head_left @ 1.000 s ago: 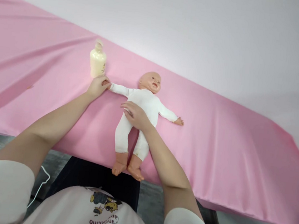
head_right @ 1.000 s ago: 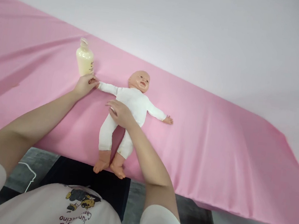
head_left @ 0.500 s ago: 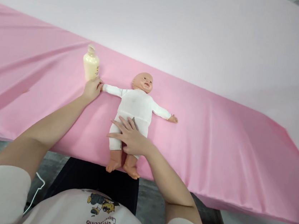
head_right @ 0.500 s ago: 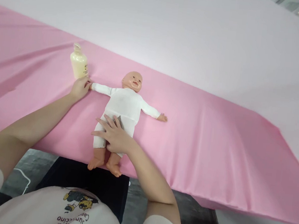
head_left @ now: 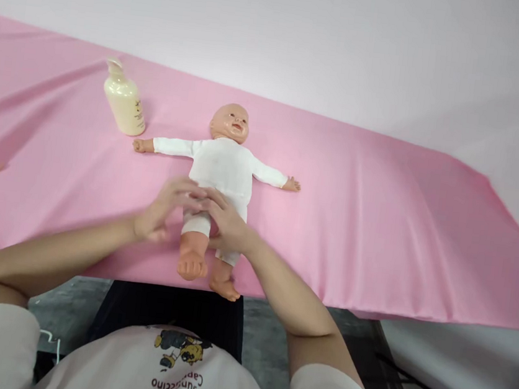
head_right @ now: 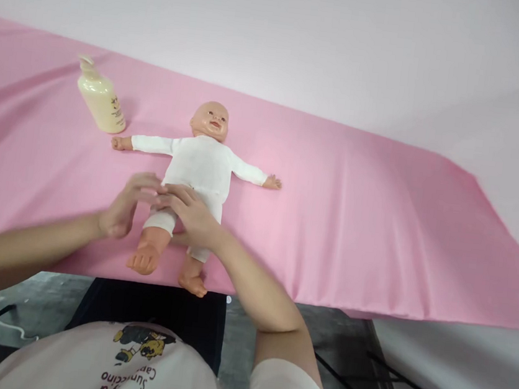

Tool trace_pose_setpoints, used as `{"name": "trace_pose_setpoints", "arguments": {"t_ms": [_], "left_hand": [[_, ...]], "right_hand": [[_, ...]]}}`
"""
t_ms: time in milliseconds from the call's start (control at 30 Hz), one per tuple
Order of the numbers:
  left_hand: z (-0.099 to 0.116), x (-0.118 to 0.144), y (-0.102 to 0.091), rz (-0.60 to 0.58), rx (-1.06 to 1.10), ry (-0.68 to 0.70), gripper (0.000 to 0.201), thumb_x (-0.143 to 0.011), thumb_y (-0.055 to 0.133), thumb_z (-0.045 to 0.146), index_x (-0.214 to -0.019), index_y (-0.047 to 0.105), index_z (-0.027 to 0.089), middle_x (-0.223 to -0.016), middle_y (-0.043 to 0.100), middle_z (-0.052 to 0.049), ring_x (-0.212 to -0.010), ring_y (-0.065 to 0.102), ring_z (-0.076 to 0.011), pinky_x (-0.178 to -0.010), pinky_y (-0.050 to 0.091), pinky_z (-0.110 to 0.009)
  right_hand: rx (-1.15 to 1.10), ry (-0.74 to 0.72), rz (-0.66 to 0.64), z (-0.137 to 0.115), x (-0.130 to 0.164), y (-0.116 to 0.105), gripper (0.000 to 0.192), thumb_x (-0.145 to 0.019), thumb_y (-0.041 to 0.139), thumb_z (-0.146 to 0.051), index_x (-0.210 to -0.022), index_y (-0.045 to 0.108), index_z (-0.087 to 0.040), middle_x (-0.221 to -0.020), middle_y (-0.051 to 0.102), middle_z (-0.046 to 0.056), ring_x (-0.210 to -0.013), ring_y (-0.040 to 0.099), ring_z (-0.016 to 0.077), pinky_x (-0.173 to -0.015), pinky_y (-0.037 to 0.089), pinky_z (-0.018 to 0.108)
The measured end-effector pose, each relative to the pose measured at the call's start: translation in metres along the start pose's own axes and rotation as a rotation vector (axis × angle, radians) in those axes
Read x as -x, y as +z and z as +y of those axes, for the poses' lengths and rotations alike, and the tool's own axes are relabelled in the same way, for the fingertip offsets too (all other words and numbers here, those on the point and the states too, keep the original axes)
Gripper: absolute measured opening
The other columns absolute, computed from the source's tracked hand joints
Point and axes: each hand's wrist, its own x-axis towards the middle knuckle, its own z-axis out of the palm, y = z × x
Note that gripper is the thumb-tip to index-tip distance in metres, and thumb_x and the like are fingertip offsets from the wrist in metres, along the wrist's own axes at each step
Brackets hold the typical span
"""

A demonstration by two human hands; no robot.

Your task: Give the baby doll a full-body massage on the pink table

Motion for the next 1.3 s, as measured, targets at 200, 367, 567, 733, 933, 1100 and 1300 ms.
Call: {"name": "trace_pose_setpoints", "arguments": {"t_ms": [200, 367, 567, 733, 933, 1100, 1300], "left_hand": [[0.031, 0.003, 0.015, -0.098, -0.044, 0.397, 0.032, -0.084, 0.072, 0.048, -0.103, 0.065, 0.024, -0.097, 0.079, -0.003, -0.112, 0.070, -0.0227, -0.128, 0.030, -0.045], [0.039, 0.003, 0.013, -0.122, -0.039, 0.387, 0.015, -0.086, 0.069, 0.044, -0.091, 0.065, 0.030, -0.094, 0.079, 0.002, -0.103, 0.073, -0.0187, -0.123, 0.039, -0.041], [0.035, 0.006, 0.015, -0.152, -0.002, 0.308, 0.027, -0.083, 0.073, 0.053, -0.086, 0.062, 0.029, -0.080, 0.073, 0.004, -0.088, 0.071, -0.0166, -0.123, 0.038, -0.036], [0.032, 0.012, 0.018, -0.236, 0.094, 0.201, 0.037, -0.081, 0.066, 0.067, -0.092, 0.061, 0.032, -0.083, 0.074, 0.004, -0.086, 0.072, -0.0199, -0.122, 0.039, -0.044], [0.033, 0.020, 0.021, -0.277, 0.200, 0.193, 0.023, -0.083, 0.067, 0.048, -0.104, 0.062, 0.039, -0.093, 0.077, 0.007, -0.090, 0.072, -0.0175, -0.123, 0.036, -0.043], [0.041, 0.023, 0.024, -0.387, 0.127, 0.044, 0.021, -0.077, 0.072, 0.046, -0.098, 0.067, 0.044, -0.087, 0.077, 0.010, -0.085, 0.073, -0.0187, -0.118, 0.043, -0.045], [0.049, 0.008, 0.022, -0.152, 0.137, 0.079, 0.036, -0.078, 0.073, 0.039, -0.112, 0.063, 0.036, -0.091, 0.078, 0.007, -0.091, 0.073, -0.0187, -0.115, 0.048, -0.039]], "right_hand": [[0.151, -0.029, 0.040, -0.011, 0.007, 0.007, 0.040, -0.095, 0.057, -0.044, -0.132, 0.054, -0.028, -0.146, 0.060, 0.009, -0.144, 0.049, 0.0252, -0.126, 0.032, 0.055], [0.176, -0.166, 0.024, -0.016, 0.011, 0.007, 0.041, -0.099, 0.050, -0.042, -0.137, 0.053, -0.028, -0.145, 0.062, 0.007, -0.146, 0.048, 0.0239, -0.129, 0.028, 0.056], [0.090, -0.134, -0.055, -0.012, 0.013, 0.005, 0.055, -0.090, 0.061, -0.061, -0.132, 0.057, -0.025, -0.143, 0.062, 0.010, -0.146, 0.046, 0.0300, -0.128, 0.026, 0.062], [0.090, -0.134, -0.090, -0.011, 0.011, 0.004, 0.055, -0.090, 0.062, -0.061, -0.130, 0.057, -0.025, -0.144, 0.061, 0.010, -0.147, 0.045, 0.0309, -0.129, 0.023, 0.063], [0.056, -0.089, -0.100, -0.015, 0.008, 0.008, 0.039, -0.092, 0.063, -0.052, -0.124, 0.057, -0.030, -0.146, 0.060, 0.007, -0.151, 0.040, 0.0277, -0.128, 0.026, 0.063], [0.041, -0.082, -0.067, -0.015, 0.009, 0.009, 0.028, -0.096, 0.060, -0.042, -0.122, 0.057, -0.032, -0.144, 0.061, 0.004, -0.148, 0.044, 0.0257, -0.127, 0.029, 0.062], [0.102, -0.149, -0.072, -0.013, 0.012, 0.007, 0.037, -0.095, 0.058, -0.051, -0.125, 0.058, -0.029, -0.144, 0.061, 0.007, -0.148, 0.044, 0.0272, -0.127, 0.031, 0.062]]}}
